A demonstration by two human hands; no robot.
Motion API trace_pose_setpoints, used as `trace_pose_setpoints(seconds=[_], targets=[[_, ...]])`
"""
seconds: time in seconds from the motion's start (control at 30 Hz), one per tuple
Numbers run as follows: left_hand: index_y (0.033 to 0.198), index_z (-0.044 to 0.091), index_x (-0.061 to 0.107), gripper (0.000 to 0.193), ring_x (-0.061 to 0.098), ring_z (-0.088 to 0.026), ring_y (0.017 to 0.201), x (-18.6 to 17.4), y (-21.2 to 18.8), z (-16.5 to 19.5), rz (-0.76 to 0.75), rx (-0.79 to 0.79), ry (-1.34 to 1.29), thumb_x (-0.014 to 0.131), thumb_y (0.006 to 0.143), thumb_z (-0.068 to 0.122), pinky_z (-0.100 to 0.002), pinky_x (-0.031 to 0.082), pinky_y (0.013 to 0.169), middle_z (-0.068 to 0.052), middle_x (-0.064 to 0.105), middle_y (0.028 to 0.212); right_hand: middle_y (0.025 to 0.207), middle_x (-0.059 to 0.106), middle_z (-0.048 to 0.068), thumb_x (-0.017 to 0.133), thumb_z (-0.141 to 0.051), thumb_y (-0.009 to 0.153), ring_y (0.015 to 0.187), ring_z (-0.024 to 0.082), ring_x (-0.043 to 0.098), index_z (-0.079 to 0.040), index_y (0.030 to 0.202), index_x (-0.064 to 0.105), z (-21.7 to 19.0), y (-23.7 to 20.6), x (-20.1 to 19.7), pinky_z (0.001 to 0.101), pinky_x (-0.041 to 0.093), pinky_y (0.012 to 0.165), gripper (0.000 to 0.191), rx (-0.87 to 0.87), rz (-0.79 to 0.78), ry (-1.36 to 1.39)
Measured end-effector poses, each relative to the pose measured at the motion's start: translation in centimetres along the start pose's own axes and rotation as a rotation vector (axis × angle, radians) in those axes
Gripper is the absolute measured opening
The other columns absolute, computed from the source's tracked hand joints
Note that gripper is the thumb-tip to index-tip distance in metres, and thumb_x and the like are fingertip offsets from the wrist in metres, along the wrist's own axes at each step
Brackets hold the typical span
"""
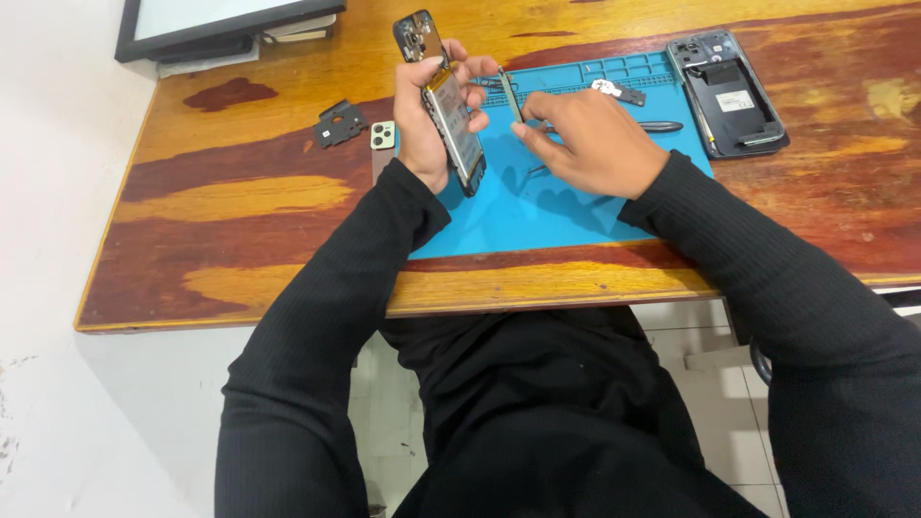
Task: The person disassembles a smartphone on a blue mat, removes the back cover, detaches internal components, and extracts the battery using a screwdriver, tweezers, and a brush. The person then cleans the battery and places it aside.
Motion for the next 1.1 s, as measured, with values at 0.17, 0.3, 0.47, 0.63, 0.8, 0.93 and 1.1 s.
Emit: trace_pose_setpoints(seconds=[0.17,0.3,0.47,0.63,0.8,0.93,1.1], targets=[[0.119,0.012,0.049,0.036,0.051,-0.014,0.087,0.6,0.0,0.4,-0.056,0.021,-0.001,0.047,0.098,0.041,-0.031,0.044,0.067,-0.017,0.065,0.116,0.069,0.063,0.018,0.064,-0.020,0.104,0.057,0.036,0.061,0.002,0.096,0.062,-0.3,0.0,0.0,0.0441,0.045,0.054,0.023,-0.028,0.006,0.029],[0.121,0.011,0.049,0.038,0.051,-0.014,0.088,0.8,0.0,0.1,-0.095,0.014,0.009,0.047,0.098,0.041,-0.030,0.044,0.067,-0.017,0.064,0.115,0.066,0.063,0.017,0.064,-0.021,0.104,0.054,0.035,0.060,0.001,0.096,0.062,-0.1,0.0,0.0,0.0438,0.044,0.052,0.024,0.002,-0.013,0.039],[0.123,0.010,0.049,0.039,0.051,-0.014,0.090,0.9,0.0,0.0,-0.133,0.026,0.024,0.047,0.099,0.041,-0.030,0.045,0.068,-0.015,0.062,0.115,0.067,0.065,0.016,0.062,-0.022,0.104,0.052,0.032,0.060,0.001,0.095,0.064,0.0,0.1,0.0,0.0420,0.044,0.051,0.025,0.044,-0.030,0.068],[0.127,0.011,0.050,0.039,0.050,-0.013,0.092,0.9,-0.2,0.0,-0.149,0.042,0.062,0.048,0.099,0.039,-0.030,0.044,0.070,-0.012,0.062,0.116,0.073,0.070,0.013,0.061,-0.023,0.104,0.052,0.028,0.063,0.001,0.089,0.065,-0.1,0.0,0.0,0.0400,0.046,0.051,0.028,0.029,-0.018,0.103],[0.127,0.010,0.049,0.037,0.051,-0.013,0.092,1.2,-0.3,0.3,-0.159,0.053,0.054,0.048,0.101,0.036,-0.031,0.044,0.072,-0.012,0.063,0.116,0.065,0.064,0.016,0.064,-0.023,0.103,0.053,0.031,0.061,0.002,0.082,0.065,0.4,0.0,-0.1,0.0427,0.045,0.053,0.032,0.082,0.001,0.056],[0.126,0.010,0.050,0.036,0.052,-0.014,0.090,1.3,-0.5,0.4,-0.130,0.047,0.082,0.048,0.099,0.035,-0.030,0.044,0.069,-0.012,0.063,0.115,0.064,0.062,0.017,0.066,-0.023,0.100,0.054,0.034,0.060,0.002,0.080,0.064,0.3,0.0,-0.3,0.0444,0.044,0.054,0.032,0.079,0.012,0.017],[0.121,0.010,0.050,0.030,0.052,-0.013,0.085,0.5,-0.5,0.1,-0.033,0.037,0.123,0.050,0.100,0.032,-0.029,0.044,0.065,-0.007,0.058,0.112,0.067,0.063,0.018,0.072,-0.021,0.099,0.060,0.038,0.060,0.002,0.079,0.066,0.7,-0.3,-0.7,0.0472,0.046,0.059,0.031,0.041,0.029,-0.102]])
Point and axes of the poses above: each hand's wrist, its own y-axis towards the middle knuckle, its own x-axis out of the palm, z = x × y, the point moved 9 cm from there along y, towards the middle knuckle
